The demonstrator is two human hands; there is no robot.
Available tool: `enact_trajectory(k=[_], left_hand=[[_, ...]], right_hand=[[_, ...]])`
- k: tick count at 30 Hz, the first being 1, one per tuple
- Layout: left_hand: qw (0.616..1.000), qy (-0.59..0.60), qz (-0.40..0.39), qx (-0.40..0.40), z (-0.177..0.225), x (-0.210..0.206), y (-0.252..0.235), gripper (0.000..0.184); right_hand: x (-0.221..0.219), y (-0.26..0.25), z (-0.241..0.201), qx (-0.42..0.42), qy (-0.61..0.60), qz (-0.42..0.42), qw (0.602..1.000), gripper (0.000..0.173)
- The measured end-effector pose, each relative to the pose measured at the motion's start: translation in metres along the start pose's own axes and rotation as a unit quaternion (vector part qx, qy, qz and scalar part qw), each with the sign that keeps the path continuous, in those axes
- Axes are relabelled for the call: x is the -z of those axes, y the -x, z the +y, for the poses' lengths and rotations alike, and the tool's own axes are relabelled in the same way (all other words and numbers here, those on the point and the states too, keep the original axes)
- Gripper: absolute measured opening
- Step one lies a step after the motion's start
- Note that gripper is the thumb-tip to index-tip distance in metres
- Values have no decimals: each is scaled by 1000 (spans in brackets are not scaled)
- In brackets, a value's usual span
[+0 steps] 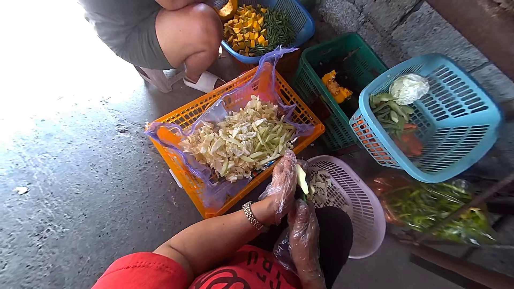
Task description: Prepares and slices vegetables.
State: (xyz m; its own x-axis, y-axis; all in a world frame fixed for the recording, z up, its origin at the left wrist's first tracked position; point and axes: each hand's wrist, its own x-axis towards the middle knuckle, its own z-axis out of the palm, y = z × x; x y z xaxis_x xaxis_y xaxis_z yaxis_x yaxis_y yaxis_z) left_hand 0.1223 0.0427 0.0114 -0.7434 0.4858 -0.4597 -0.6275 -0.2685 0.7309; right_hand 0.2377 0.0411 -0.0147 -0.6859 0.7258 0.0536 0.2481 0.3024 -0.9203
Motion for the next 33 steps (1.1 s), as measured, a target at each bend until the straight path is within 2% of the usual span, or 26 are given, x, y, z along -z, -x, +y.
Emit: enact_trajectory(k=[4,9,16,22,27,33], left_hand=[[999,-15,21,27,7,-3,0,45],[999,-44,-20,16,4,-2,10,42],[998,28,-22,54,3,-1,4,47],[998,3,-37,43,1,-3,10,45],[997,18,-54,50,0,2,4,47],[996,5,-71,51,-2,0,4,48]], right_hand=[[-1,4,2,-3,0,-3,1000,52],[1,-2,0,-14,18,3,1000,54],[2,3,5,-26,0,-23,999,58],[2,-3,3,-23,-10,-18,1000,59],[3,-2,9,-33,-32,-48,998,66],[3,-8,3,-38,-11,-30,999,57]])
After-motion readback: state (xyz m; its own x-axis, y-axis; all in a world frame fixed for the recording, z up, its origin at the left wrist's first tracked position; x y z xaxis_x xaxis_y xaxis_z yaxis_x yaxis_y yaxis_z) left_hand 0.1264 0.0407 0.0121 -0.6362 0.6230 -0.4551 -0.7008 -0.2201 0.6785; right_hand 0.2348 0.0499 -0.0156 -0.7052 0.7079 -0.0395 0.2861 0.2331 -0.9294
